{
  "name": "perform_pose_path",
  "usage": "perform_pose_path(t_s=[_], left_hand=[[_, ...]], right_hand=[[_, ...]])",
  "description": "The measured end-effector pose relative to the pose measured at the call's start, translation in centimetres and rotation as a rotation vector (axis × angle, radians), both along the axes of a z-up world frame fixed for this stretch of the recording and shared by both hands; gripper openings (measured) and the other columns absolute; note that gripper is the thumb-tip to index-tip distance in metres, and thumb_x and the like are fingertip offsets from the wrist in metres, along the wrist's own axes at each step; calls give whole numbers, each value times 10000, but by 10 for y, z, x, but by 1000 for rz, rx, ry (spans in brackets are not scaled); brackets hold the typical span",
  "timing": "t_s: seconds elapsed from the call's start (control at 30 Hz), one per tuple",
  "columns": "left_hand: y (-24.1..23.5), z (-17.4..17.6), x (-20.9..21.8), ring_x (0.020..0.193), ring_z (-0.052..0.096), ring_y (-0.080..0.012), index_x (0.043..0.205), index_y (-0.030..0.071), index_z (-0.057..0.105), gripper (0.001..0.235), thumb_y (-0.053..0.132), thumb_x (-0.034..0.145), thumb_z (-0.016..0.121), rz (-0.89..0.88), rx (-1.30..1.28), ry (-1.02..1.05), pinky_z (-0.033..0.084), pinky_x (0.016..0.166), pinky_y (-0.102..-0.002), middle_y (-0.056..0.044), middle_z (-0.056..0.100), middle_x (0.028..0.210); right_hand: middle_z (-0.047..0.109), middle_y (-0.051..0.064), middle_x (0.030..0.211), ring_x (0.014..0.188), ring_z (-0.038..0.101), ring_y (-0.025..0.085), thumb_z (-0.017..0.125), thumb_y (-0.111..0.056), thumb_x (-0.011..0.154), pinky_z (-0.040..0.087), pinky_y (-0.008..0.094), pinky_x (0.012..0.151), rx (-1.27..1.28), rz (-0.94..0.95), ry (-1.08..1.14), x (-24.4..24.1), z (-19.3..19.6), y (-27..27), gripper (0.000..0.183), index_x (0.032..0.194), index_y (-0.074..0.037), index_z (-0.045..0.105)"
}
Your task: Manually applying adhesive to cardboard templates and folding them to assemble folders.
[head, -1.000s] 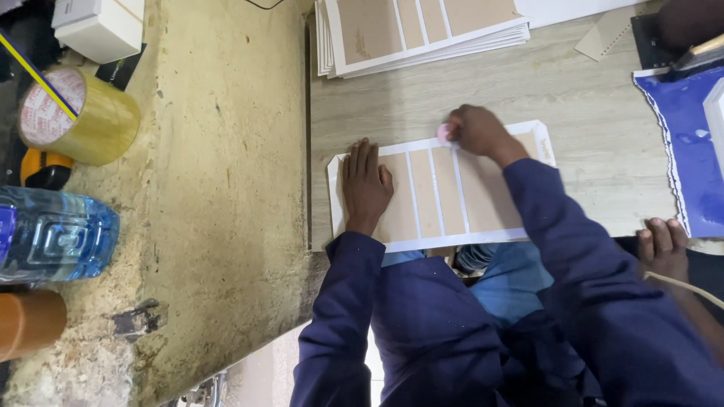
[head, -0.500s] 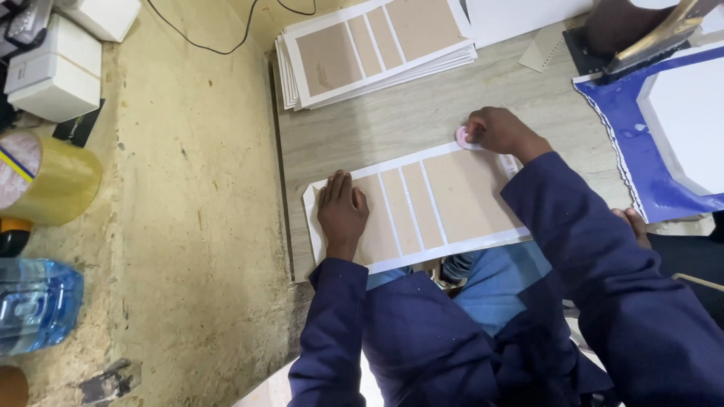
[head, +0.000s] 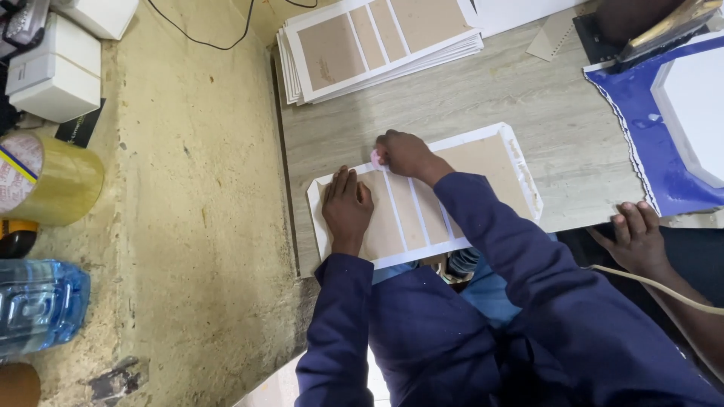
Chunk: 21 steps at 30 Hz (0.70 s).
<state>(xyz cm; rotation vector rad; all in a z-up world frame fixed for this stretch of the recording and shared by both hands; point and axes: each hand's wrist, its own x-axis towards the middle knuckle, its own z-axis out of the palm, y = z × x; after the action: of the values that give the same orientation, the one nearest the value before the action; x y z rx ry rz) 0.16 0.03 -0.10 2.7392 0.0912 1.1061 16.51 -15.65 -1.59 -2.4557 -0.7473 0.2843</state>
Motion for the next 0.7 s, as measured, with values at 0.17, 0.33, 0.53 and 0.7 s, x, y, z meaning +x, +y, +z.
perform_pose_path(t_s=[0.17, 0.33, 0.53, 0.7], left_hand=[[4, -12, 0, 1015, 817, -301, 1035, 128, 868, 202, 142, 866, 759, 5, -10, -42, 643, 914, -400, -92, 840, 1112], [-1, 29, -15, 895, 821, -288, 901, 79, 839, 99, 68, 938, 748, -151, -226, -51, 662, 890, -357, -118, 837, 930], [-27, 98, -101, 576, 585, -74, 555, 196, 644, 539, 390, 1053, 708, -137, -966, 602, 509, 640, -308, 1, 600, 501], [-91, 42, -193, 778, 723, -180, 918, 66, 795, 365, 378, 1042, 652, -438, -1564, 852, 619, 874, -330, -128, 798, 772]], right_hand=[[719, 149, 1057, 989, 768, 414, 772, -301, 987, 613, 538, 825, -54, 8, -169, -11, -12, 44, 266, 1179, -120, 736], [755, 183, 1075, 1016, 766, 421, 679, -296, 1058, 591, 535, 893, -21, 77, -193, -27, 18, 46, 279, 1258, -108, 728], [797, 100, 1187, 1178, 743, 332, 717, -167, 985, 557, 495, 991, -262, -92, -318, 24, 25, -35, 350, 1335, -170, 703], [517, 255, 1565, 1452, 457, 433, 647, -288, 1002, 346, 586, 1181, -273, -147, -393, 24, 37, -75, 766, 1645, -6, 340]])
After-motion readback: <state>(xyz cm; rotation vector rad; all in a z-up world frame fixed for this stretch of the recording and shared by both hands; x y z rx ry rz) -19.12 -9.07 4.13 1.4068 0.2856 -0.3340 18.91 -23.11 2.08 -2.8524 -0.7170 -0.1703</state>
